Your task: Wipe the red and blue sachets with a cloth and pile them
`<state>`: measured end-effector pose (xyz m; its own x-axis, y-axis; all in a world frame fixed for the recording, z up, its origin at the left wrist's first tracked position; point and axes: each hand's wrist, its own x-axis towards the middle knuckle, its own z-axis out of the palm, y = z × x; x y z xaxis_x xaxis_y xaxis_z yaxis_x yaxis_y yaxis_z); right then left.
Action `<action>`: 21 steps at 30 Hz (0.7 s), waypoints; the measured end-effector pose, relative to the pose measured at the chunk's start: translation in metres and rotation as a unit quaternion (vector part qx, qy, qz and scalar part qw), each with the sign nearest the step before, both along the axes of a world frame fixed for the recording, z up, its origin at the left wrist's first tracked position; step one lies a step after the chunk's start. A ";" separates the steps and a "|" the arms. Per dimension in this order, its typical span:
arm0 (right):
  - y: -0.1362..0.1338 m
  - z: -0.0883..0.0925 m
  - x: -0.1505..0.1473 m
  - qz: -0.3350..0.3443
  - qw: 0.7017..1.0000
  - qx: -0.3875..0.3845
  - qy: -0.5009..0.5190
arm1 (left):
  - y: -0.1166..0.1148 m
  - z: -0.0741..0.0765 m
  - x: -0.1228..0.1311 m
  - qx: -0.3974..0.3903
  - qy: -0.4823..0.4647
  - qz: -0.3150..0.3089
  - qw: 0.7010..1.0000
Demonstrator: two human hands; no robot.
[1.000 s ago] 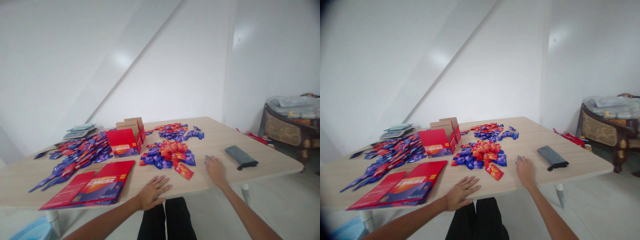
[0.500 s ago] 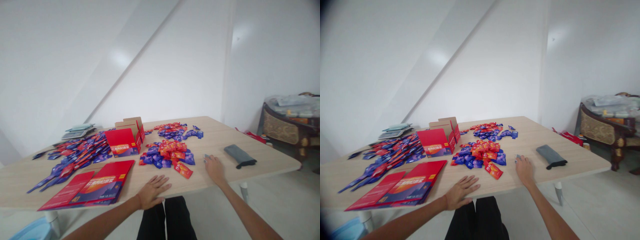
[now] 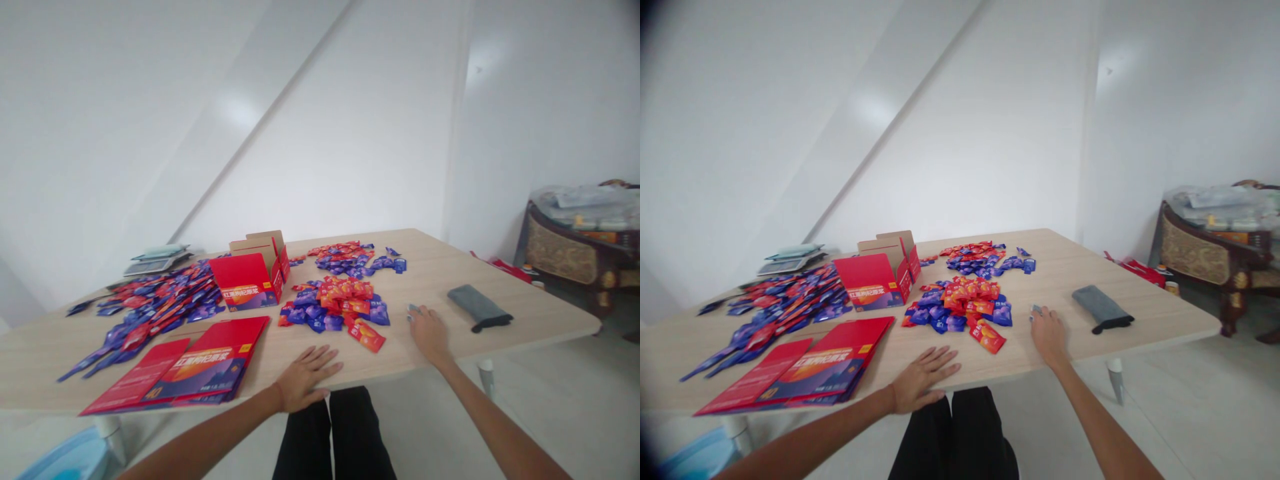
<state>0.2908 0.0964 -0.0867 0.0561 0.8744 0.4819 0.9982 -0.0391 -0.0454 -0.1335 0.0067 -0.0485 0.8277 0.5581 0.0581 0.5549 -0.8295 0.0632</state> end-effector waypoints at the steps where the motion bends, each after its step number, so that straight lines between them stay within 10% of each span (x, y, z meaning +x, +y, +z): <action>1: 0.000 0.000 0.000 0.002 1.000 0.001 0.000 | 0.000 0.000 0.000 0.000 -0.001 0.000 1.000; 21: 0.006 -0.006 0.004 0.006 1.000 -0.010 0.003 | -0.001 0.001 0.000 0.005 0.007 -0.006 1.000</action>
